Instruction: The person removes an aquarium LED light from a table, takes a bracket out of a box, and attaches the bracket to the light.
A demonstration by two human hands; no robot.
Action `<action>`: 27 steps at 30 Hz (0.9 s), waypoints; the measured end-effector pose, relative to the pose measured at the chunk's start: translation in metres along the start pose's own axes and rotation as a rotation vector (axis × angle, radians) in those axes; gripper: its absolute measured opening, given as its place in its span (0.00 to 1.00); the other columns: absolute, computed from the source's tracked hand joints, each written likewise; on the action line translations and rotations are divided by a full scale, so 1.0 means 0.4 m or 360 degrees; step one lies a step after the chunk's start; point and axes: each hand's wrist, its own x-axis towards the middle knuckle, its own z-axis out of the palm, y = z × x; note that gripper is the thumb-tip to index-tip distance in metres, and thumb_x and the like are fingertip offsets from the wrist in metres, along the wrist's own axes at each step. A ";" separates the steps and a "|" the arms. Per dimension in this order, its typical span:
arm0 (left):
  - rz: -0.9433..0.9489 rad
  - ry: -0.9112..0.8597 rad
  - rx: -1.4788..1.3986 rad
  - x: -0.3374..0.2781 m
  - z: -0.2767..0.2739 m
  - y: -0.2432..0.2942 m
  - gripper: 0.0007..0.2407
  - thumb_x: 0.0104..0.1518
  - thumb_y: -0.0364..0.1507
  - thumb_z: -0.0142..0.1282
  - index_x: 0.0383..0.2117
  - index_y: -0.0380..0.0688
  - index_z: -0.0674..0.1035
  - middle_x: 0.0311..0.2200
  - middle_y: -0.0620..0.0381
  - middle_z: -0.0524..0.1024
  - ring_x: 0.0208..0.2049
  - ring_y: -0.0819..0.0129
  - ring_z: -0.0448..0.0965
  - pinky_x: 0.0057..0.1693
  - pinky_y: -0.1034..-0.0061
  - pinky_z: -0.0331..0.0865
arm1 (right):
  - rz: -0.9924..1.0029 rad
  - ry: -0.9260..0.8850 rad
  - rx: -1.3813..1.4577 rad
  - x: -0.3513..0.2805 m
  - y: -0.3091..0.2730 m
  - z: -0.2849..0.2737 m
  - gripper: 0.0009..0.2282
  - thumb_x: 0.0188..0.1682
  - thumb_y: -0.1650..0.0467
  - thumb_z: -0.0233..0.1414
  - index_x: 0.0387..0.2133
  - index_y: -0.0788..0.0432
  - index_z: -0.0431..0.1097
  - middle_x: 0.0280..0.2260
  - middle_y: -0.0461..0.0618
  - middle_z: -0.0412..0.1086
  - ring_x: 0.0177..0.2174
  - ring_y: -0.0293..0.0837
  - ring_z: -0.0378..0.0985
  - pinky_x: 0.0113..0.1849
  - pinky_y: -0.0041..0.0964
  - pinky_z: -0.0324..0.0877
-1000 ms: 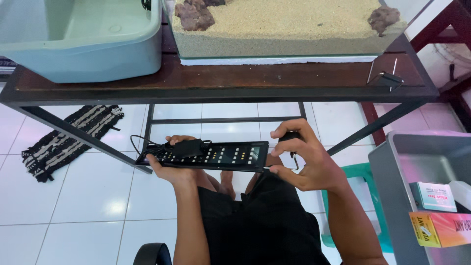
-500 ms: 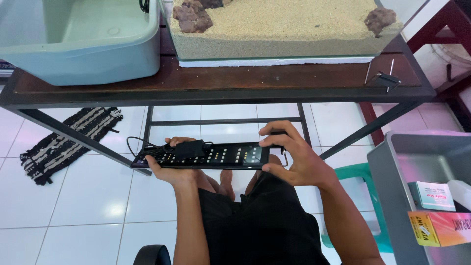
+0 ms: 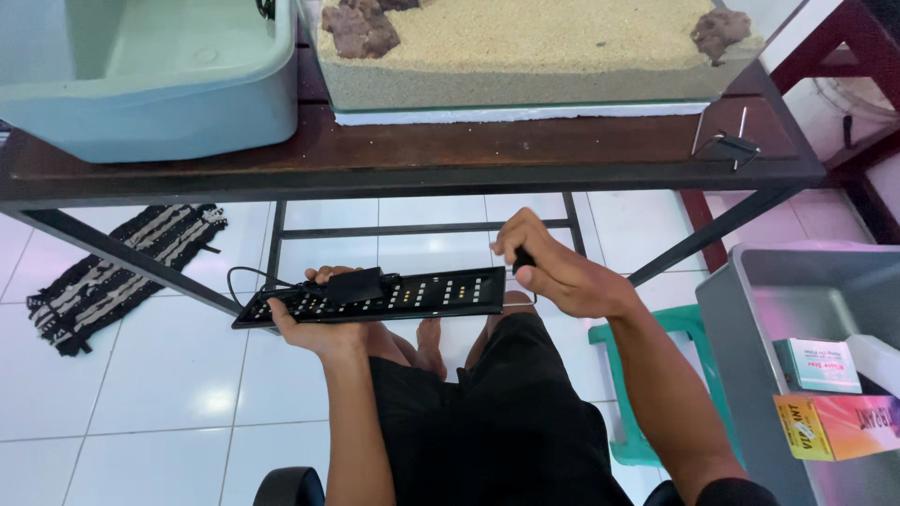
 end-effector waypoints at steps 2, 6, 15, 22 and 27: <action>0.0016 -0.0002 -0.0005 -0.002 -0.003 0.003 0.19 0.58 0.48 0.42 0.36 0.44 0.73 0.28 0.59 0.64 0.32 0.63 0.70 0.51 0.53 0.66 | -0.0083 0.0137 0.0013 -0.010 0.055 0.025 0.14 0.59 0.56 0.35 0.42 0.54 0.53 0.44 0.51 0.51 0.49 0.53 0.61 0.56 0.58 0.56; 0.0113 0.0003 0.0051 -0.071 0.047 -0.009 0.19 0.57 0.49 0.42 0.36 0.45 0.72 0.28 0.60 0.63 0.31 0.64 0.69 0.52 0.54 0.66 | -0.0342 0.0535 0.0136 -0.016 0.132 0.078 0.15 0.58 0.56 0.38 0.38 0.53 0.45 0.44 0.51 0.46 0.54 0.58 0.61 0.61 0.69 0.52; 0.0168 -0.0032 0.0102 -0.078 0.053 0.011 0.19 0.57 0.49 0.43 0.36 0.47 0.72 0.28 0.61 0.63 0.31 0.66 0.69 0.49 0.58 0.67 | -0.0248 0.0471 0.0213 -0.022 0.169 0.081 0.11 0.61 0.59 0.36 0.36 0.52 0.46 0.40 0.47 0.46 0.48 0.51 0.62 0.57 0.64 0.56; 0.0160 -0.0052 0.0130 -0.068 0.049 0.007 0.18 0.57 0.49 0.43 0.36 0.48 0.71 0.28 0.62 0.63 0.31 0.66 0.69 0.49 0.59 0.67 | -0.0156 0.0338 0.0207 -0.029 0.170 0.065 0.11 0.61 0.60 0.36 0.35 0.53 0.49 0.37 0.46 0.46 0.42 0.46 0.59 0.54 0.56 0.58; 0.0201 -0.0009 0.0119 -0.051 0.028 -0.007 0.17 0.55 0.49 0.46 0.34 0.48 0.72 0.26 0.61 0.64 0.31 0.66 0.70 0.48 0.59 0.68 | -0.0147 0.0578 0.0147 -0.037 0.163 0.075 0.13 0.59 0.61 0.41 0.46 0.56 0.48 0.50 0.56 0.49 0.55 0.57 0.61 0.59 0.64 0.54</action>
